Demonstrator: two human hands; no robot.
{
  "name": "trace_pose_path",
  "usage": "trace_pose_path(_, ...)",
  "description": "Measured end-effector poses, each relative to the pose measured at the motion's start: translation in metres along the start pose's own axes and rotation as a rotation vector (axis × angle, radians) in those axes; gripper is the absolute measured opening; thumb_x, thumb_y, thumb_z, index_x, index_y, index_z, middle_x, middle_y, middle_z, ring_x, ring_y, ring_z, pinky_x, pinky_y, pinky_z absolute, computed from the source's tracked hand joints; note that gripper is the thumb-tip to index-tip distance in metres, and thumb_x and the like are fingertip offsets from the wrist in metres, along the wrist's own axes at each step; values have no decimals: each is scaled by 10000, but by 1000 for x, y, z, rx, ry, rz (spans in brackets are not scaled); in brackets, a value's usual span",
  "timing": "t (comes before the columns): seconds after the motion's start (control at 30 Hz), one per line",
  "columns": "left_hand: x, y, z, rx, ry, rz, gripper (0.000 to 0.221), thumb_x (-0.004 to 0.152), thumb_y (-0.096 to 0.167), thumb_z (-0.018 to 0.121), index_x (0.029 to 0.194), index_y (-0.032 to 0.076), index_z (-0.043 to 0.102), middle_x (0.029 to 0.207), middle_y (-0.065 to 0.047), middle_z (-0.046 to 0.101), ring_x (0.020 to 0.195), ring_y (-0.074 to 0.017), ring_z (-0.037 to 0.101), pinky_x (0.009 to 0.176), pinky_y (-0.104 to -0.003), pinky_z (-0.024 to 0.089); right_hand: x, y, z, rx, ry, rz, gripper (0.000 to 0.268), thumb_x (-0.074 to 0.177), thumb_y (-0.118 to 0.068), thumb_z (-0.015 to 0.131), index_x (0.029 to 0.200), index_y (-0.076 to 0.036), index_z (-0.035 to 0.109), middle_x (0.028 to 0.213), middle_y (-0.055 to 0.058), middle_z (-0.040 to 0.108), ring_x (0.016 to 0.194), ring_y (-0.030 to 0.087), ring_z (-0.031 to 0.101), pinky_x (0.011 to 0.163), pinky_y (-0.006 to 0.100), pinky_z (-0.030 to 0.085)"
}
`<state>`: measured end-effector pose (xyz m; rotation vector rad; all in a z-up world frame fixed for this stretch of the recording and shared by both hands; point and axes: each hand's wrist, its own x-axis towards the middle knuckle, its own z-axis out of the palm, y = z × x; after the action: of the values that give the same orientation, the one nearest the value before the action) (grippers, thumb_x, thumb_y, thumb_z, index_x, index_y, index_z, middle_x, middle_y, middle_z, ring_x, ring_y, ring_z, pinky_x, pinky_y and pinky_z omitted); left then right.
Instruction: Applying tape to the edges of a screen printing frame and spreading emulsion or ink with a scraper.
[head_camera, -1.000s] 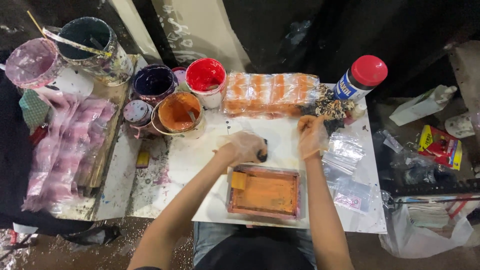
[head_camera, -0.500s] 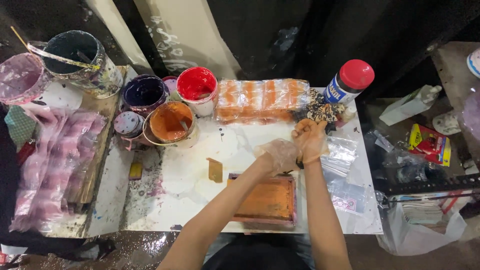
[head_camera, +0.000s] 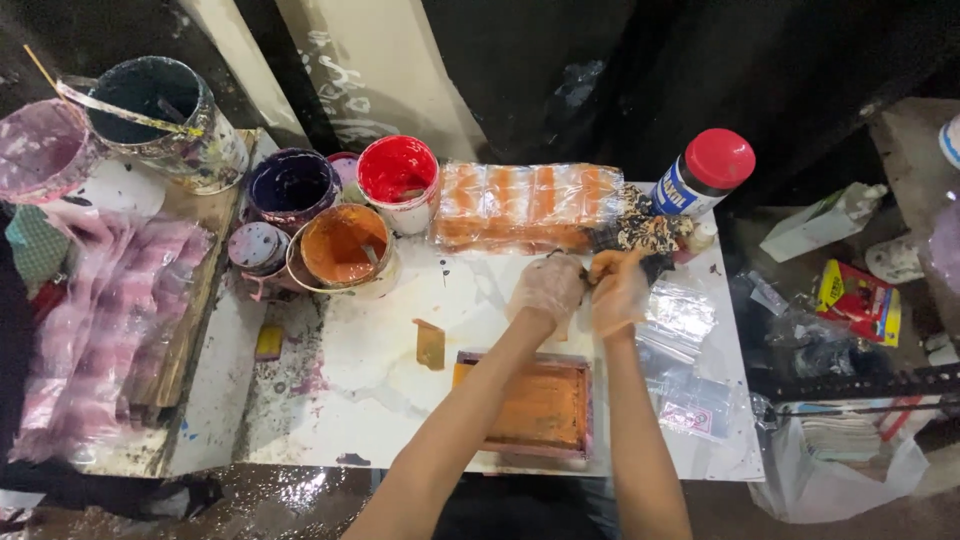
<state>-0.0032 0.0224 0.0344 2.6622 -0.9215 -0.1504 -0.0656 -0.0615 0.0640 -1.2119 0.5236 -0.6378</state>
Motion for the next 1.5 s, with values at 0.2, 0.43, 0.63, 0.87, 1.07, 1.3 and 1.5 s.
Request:
trace_pose_path(0.2,-47,-8,-113,-142,-38,-162,228,890,158,541,1009,112,730,973,-114,771,1016,-298,748,871,-443,600,6,16,-3,-808,-85,11,653,1092,-421,195,664,-264,663,653,-35,603,750,162,624,819,263,444)
trace_pose_path(0.43,-70,-87,-106,-139,12,-440,285,961,364,527,981,122,677,989,-115,759,978,-297,753,860,-426,597,-2,8,-6,-940,-97,-107,688,1141,-297,149,675,-238,652,643,-4,626,767,203,647,808,296,464)
trace_pose_path(0.63,-102,-106,-110,128,55,-588,276,1004,413,503,995,164,621,896,-41,711,848,-251,768,760,-380,624,4,18,-9,-816,-57,-77,664,1133,-333,179,682,-235,657,657,-16,600,767,181,627,830,276,443)
trace_pose_path(0.87,-106,-116,-101,135,102,-428,229,996,346,521,1005,157,650,839,-54,697,821,-257,760,730,-355,621,10,27,-12,-884,-66,-115,691,1157,-376,160,683,-271,653,669,-64,631,789,159,652,865,260,450)
trace_pose_path(1.07,-82,-86,-71,94,164,-234,222,960,230,495,977,182,712,796,-46,709,810,-245,753,682,-359,609,6,18,-3,-812,-82,-75,649,1139,-355,215,693,-226,668,689,-19,640,798,190,649,886,284,458)
trace_pose_path(1.3,-38,-48,5,237,184,139,144,928,326,570,913,279,705,835,59,714,812,-172,723,718,-338,562,-4,16,-9,-964,-141,-242,570,1132,-372,248,758,-217,648,702,-23,667,822,212,681,857,336,486)
trace_pose_path(1.5,-47,-91,-29,63,15,-141,201,982,318,472,1081,250,633,979,-6,703,978,-180,727,794,-350,608,0,7,-7,-854,-84,43,642,1101,-383,205,694,-239,681,728,-34,670,856,197,655,899,299,450)
